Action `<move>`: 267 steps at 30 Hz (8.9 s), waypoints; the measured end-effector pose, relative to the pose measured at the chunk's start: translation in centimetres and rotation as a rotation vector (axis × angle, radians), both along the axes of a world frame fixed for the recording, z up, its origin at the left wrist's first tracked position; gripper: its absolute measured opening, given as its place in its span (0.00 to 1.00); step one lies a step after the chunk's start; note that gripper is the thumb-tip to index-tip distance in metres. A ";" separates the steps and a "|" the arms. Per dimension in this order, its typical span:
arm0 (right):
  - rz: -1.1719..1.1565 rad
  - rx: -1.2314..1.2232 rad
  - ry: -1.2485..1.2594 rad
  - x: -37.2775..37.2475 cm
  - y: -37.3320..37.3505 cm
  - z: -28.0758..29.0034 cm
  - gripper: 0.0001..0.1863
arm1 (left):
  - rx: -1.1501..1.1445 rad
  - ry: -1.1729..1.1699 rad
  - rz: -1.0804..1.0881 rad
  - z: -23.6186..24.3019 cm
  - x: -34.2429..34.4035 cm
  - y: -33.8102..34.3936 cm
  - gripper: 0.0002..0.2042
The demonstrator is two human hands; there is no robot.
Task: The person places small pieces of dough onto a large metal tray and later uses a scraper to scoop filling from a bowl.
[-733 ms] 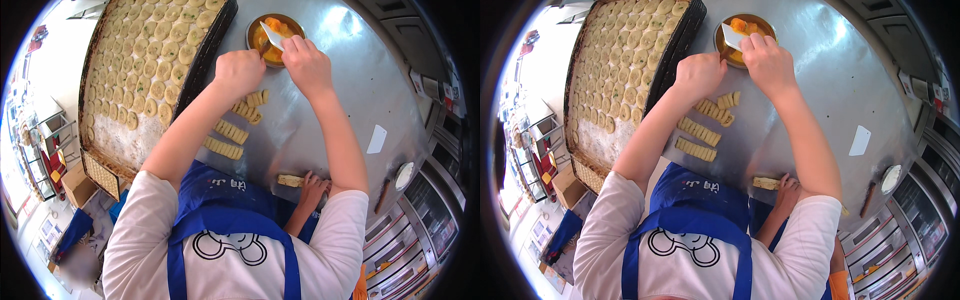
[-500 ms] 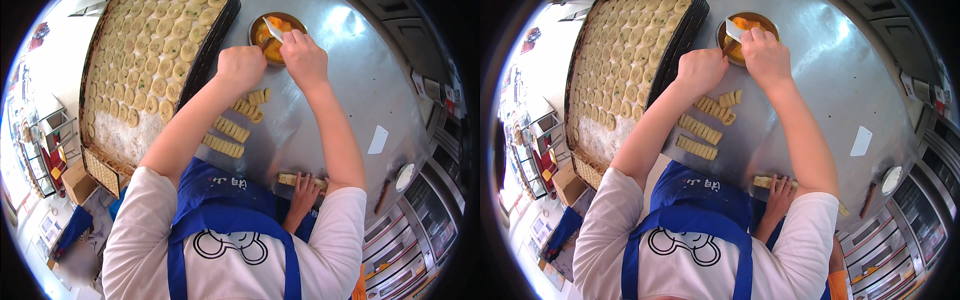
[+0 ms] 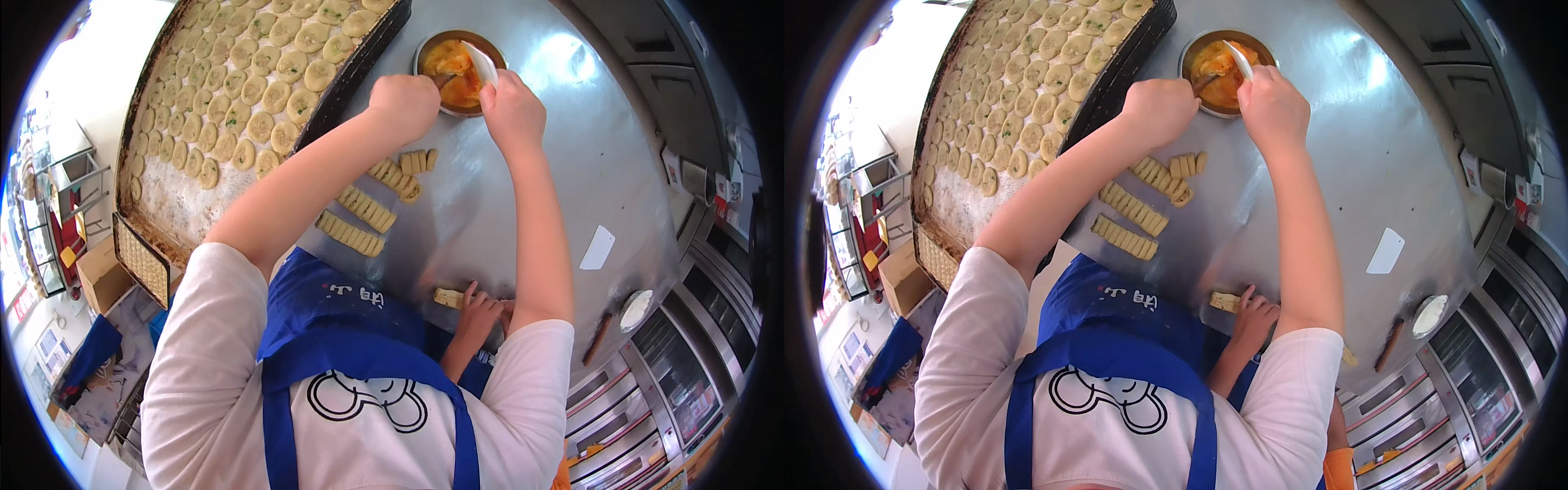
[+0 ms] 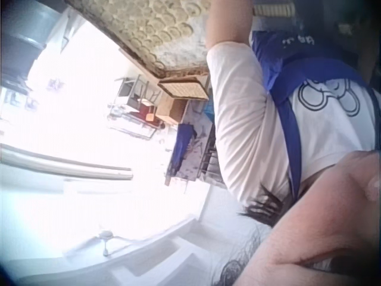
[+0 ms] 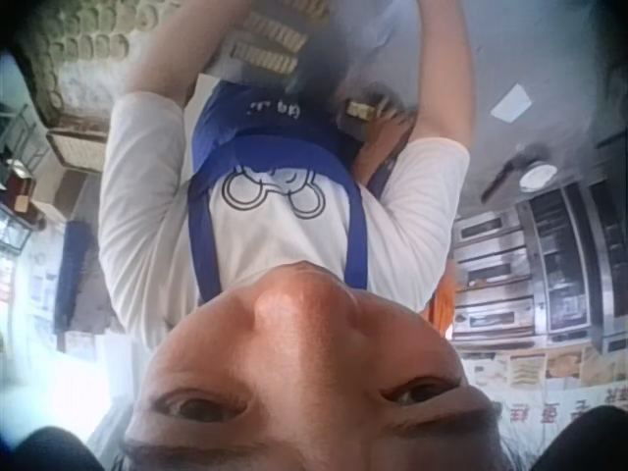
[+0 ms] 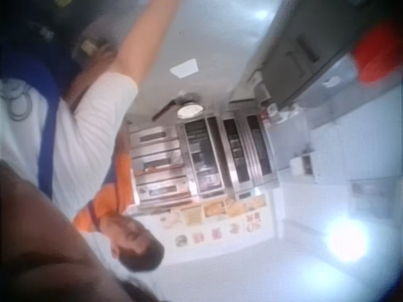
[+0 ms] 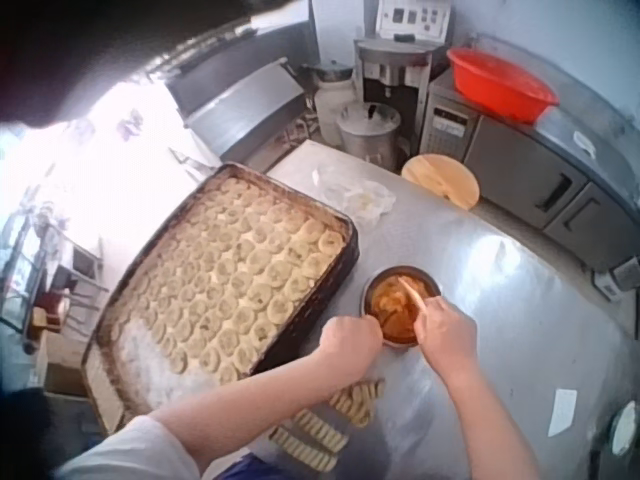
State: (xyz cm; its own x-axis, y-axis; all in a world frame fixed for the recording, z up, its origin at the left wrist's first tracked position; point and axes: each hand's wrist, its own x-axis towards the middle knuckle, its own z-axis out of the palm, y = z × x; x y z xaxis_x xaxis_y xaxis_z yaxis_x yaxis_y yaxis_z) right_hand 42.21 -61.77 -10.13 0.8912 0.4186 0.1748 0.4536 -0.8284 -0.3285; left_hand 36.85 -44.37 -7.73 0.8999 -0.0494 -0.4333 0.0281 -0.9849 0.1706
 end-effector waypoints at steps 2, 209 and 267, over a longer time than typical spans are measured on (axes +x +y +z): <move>-0.030 0.036 0.037 -0.3 -0.4 -0.2 0.09 | -0.291 0.175 0.261 -0.2 0.1 0.4 0.18; 0.195 -0.125 -0.222 -3.0 1.5 -0.3 0.03 | -1.343 0.402 0.937 -1.0 -3.0 -1.7 0.06; 0.351 -0.246 -0.243 -0.8 -1.6 -0.2 0.01 | -1.521 0.549 1.004 -0.5 -3.8 0.0 0.06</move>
